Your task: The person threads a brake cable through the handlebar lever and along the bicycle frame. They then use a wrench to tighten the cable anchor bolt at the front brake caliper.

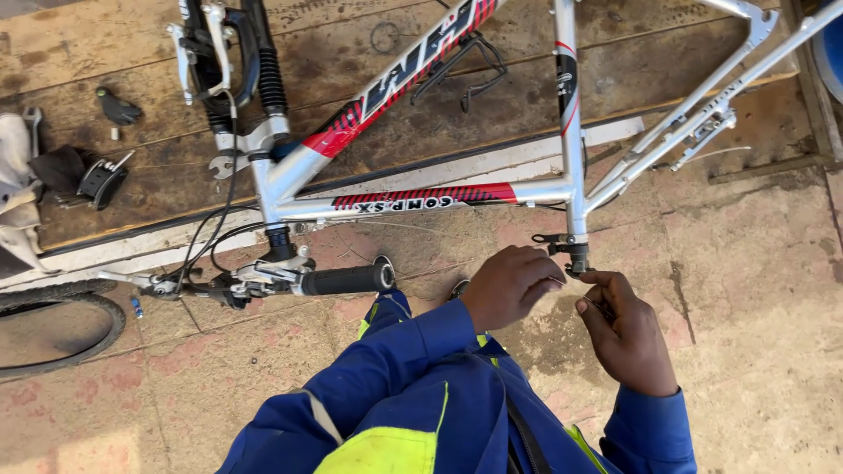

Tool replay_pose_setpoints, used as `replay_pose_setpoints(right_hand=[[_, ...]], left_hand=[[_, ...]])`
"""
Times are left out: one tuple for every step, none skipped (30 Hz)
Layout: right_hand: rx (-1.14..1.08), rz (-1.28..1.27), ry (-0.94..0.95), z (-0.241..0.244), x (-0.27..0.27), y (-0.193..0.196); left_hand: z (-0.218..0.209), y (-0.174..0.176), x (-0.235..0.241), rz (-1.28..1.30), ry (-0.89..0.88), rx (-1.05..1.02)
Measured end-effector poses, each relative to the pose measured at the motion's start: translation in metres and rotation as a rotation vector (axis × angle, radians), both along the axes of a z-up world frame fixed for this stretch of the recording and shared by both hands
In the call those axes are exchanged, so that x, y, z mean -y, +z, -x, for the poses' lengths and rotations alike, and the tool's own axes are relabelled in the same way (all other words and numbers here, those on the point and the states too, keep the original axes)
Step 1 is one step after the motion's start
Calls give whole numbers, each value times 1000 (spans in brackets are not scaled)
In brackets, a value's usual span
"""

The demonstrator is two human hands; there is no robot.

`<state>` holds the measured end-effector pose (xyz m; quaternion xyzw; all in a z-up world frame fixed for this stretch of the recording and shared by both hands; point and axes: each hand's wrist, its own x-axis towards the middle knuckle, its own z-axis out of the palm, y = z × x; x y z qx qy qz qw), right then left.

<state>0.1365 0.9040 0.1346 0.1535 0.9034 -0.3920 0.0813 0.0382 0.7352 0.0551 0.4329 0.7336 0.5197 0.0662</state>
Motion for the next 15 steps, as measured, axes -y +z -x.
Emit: replay_pose_setpoints(right_hand=[[-3, 40, -19, -3, -2, 1], [-1, 34, -28, -5, -4, 1], [1, 28, -31, -6, -7, 1], [0, 29, -29, -6, -6, -1], [0, 32, -33, -6, -4, 1], [-56, 57, -82, -5, -2, 2], [-112, 81, -131, -4, 0, 3], [-112, 83, -133, -3, 1, 5], [-117, 102, -140, -1, 3, 6], [-121, 117, -147, 0, 3, 8], [-121, 116, -148, -1, 2, 5], [-129, 109, -152, -1, 1, 2], [-137, 102, -156, -1, 0, -1], [-137, 101, -154, -2, -1, -2], [-139, 83, -152, -3, -1, -4]], left_hand=[[1, 1, 0, -45, 9, 74], [0, 1, 1, -50, -1, 77], [0, 1, 3, -48, -11, 138], [1, 1, 9, -38, -15, 195], [2, 6, 10, -35, -19, 194], [2, 11, 12, -64, 10, 214], [3, 17, 14, -94, 39, 234], [3, 15, 14, -92, 39, 233], [3, 13, 15, -93, 53, 239], [3, 11, 15, -97, 68, 244], [3, 11, 15, -98, 67, 245], [3, 11, 15, -102, 80, 252], [3, 11, 15, -105, 93, 258], [3, 13, 15, -107, 94, 258], [3, 14, 15, -106, 88, 275]])
